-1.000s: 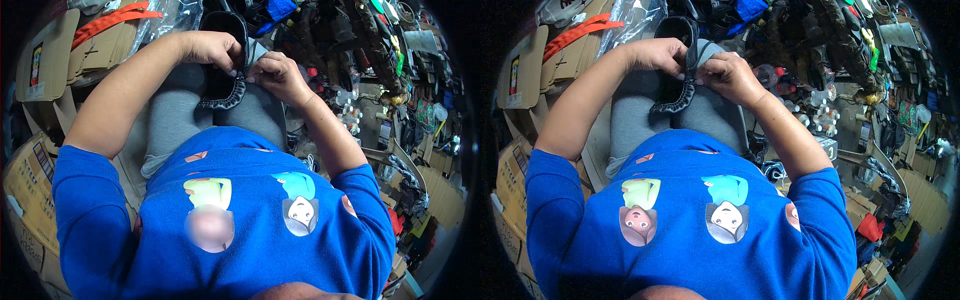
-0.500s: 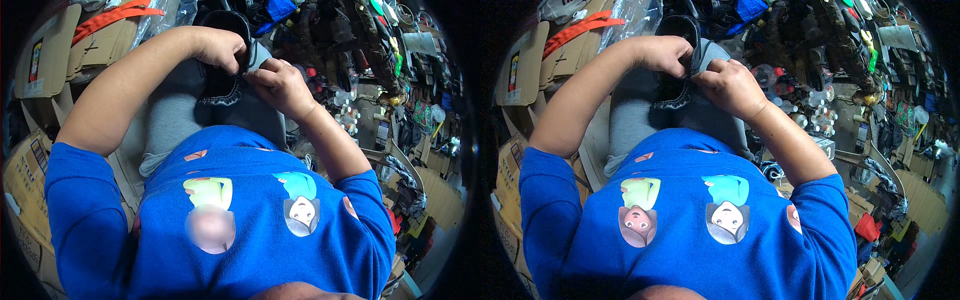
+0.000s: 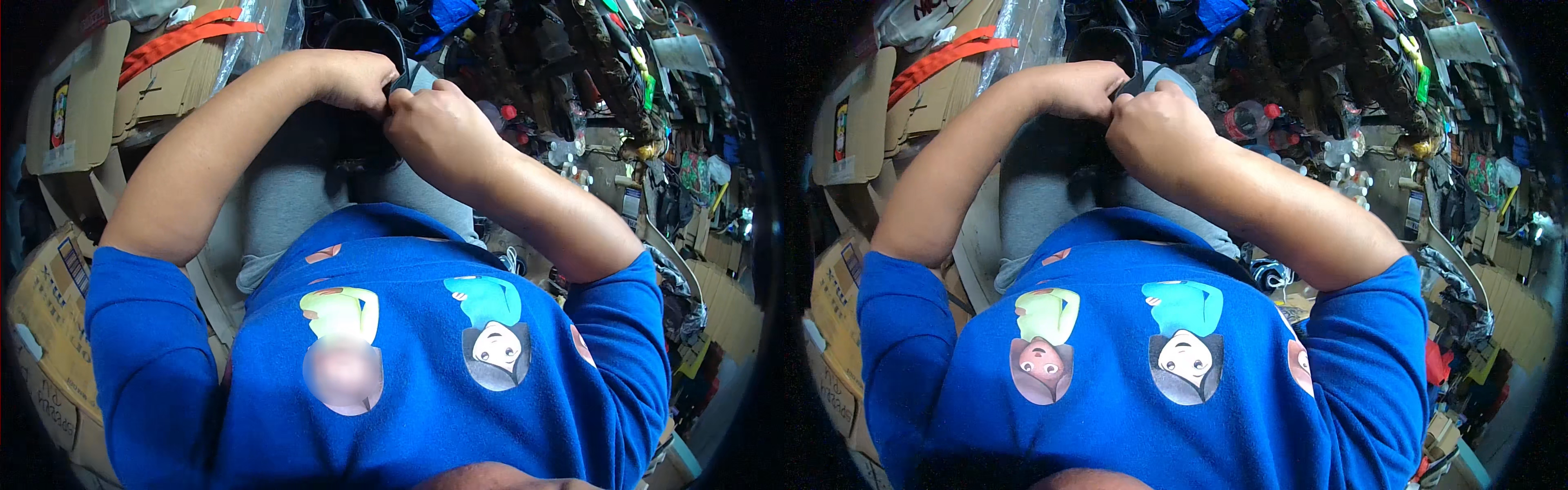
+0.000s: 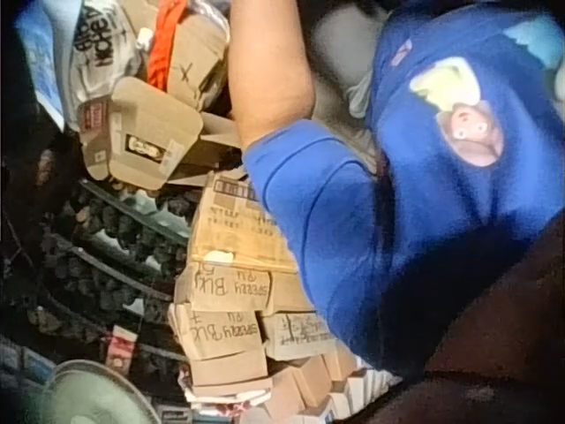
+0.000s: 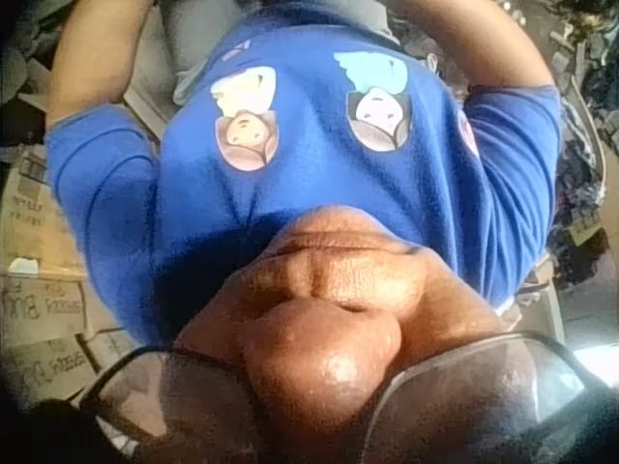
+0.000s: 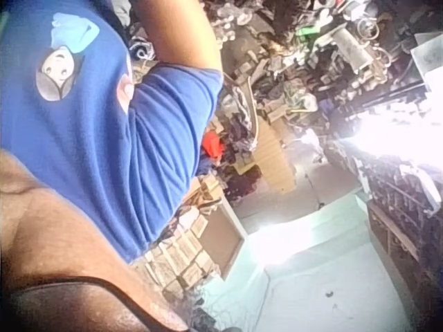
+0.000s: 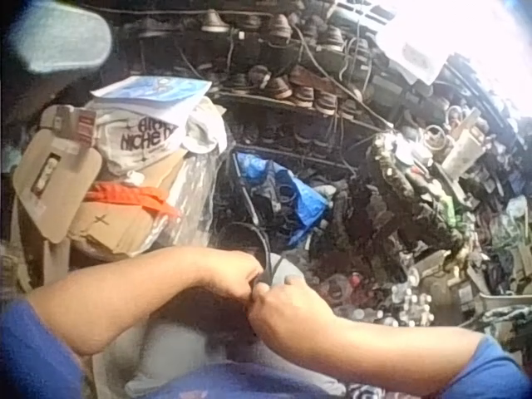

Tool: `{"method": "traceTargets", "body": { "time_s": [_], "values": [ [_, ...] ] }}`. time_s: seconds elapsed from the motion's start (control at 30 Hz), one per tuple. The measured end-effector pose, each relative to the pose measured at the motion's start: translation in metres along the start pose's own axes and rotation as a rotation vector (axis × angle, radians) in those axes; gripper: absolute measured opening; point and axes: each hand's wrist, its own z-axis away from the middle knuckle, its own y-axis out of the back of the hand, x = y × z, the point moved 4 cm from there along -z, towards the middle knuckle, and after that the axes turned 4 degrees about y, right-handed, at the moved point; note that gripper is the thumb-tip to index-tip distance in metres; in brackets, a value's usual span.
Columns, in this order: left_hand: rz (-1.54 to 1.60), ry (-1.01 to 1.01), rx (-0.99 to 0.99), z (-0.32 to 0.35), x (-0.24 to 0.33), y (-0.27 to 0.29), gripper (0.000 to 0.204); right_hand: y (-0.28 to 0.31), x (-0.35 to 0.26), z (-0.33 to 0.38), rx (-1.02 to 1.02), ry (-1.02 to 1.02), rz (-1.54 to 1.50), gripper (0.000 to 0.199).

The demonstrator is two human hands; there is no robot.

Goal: Sew the inner lining of a black shoe by hand using a needle and thread.

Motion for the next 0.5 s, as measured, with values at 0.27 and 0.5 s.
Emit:
{"method": "traceTargets", "body": {
  "time_s": [0.27,0.5],
  "values": [
    [0.266,-0.25,0.037,0.024,-0.006,0.0,0.029,-0.01,0.001,-0.007,-0.053,0.045,0.076,0.015],
    [0.419,-0.17,0.244,0.014,-0.025,-0.014,0.021,-0.001,0.019,0.013,0.125,0.051,-0.026,0.013]
  ]
}}
